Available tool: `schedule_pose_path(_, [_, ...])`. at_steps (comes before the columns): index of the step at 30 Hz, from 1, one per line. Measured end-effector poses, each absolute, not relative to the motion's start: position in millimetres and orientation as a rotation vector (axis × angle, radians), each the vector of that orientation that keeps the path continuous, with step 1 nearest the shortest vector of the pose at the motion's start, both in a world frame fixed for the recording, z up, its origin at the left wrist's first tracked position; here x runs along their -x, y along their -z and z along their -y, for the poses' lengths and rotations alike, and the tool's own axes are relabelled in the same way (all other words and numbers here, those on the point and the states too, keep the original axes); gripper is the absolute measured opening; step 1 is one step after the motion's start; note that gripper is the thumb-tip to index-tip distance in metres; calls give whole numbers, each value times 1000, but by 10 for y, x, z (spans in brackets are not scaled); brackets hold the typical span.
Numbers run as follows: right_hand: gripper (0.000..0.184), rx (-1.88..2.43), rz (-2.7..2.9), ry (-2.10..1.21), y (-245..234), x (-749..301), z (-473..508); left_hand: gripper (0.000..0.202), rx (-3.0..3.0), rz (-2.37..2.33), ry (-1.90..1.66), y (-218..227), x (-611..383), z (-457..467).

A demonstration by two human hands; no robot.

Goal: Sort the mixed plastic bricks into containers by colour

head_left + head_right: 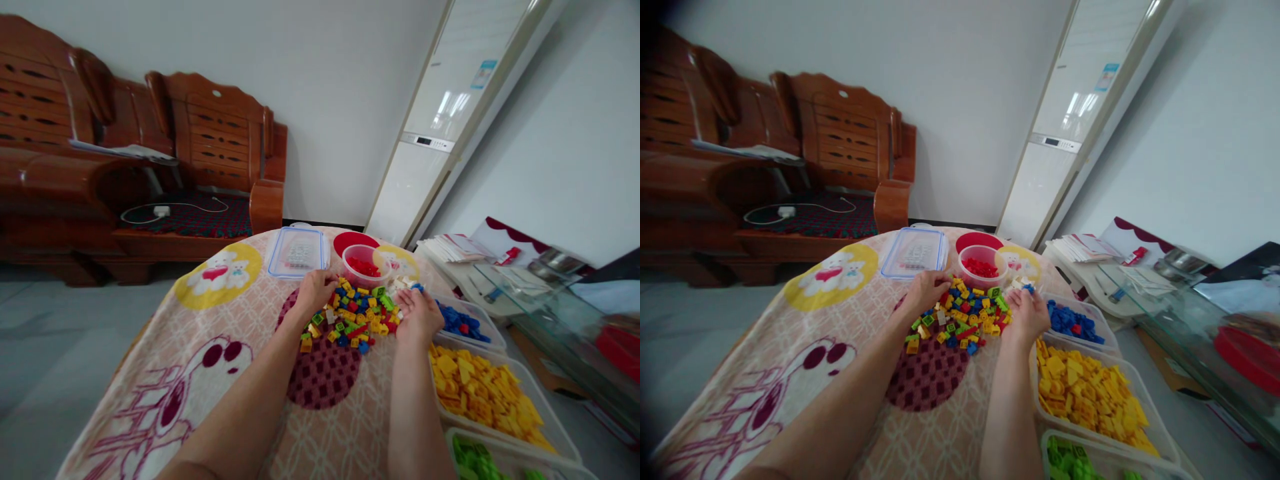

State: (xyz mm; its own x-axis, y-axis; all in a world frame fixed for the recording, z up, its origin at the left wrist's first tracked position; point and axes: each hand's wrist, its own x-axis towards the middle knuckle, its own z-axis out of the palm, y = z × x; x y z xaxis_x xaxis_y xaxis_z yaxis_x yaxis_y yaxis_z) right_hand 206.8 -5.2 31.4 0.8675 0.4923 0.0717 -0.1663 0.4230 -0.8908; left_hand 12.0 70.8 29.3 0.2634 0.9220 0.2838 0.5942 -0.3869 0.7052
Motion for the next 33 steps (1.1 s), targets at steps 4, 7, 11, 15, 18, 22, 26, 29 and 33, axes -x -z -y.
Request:
schedule_pose_path(4, [41,1000,194,-145,-214,-2448,138,22,-2075,-1366,-937,-298,-134,-700])
schedule_pose_path(7, [69,1055,198,-45,-221,-2497,185,22,-2066,-1372,-930,-294,-140,-707])
schedule_pose_path(11, [80,1194,311,-31,-375,-2256,196,23,-2079,-1350,-943,-280,-132,-728])
schedule_pose_path(15, [54,1235,577,25,-641,-1872,237,23,-2091,-1352,-930,-259,-118,-758])
schedule_pose_path(18, [47,1172,702,87,-807,-1744,308,23,-2112,-1356,-911,-254,-119,-770])
schedule_pose_path(22, [47,1323,688,193,-919,-2065,437,24,-2138,-1352,-902,-278,-129,-760])
schedule_pose_path(26, [45,1572,758,373,-1012,-2685,651,24,-2177,-1344,-882,-303,-130,-752])
schedule_pose_path(29, [39,1884,885,423,-1032,-3060,819,24,-2186,-1346,-879,-305,-133,-760])
schedule_pose_path(33, [35,2336,1147,399,-897,-3369,891,25,-2178,-1326,-890,-294,-140,-772])
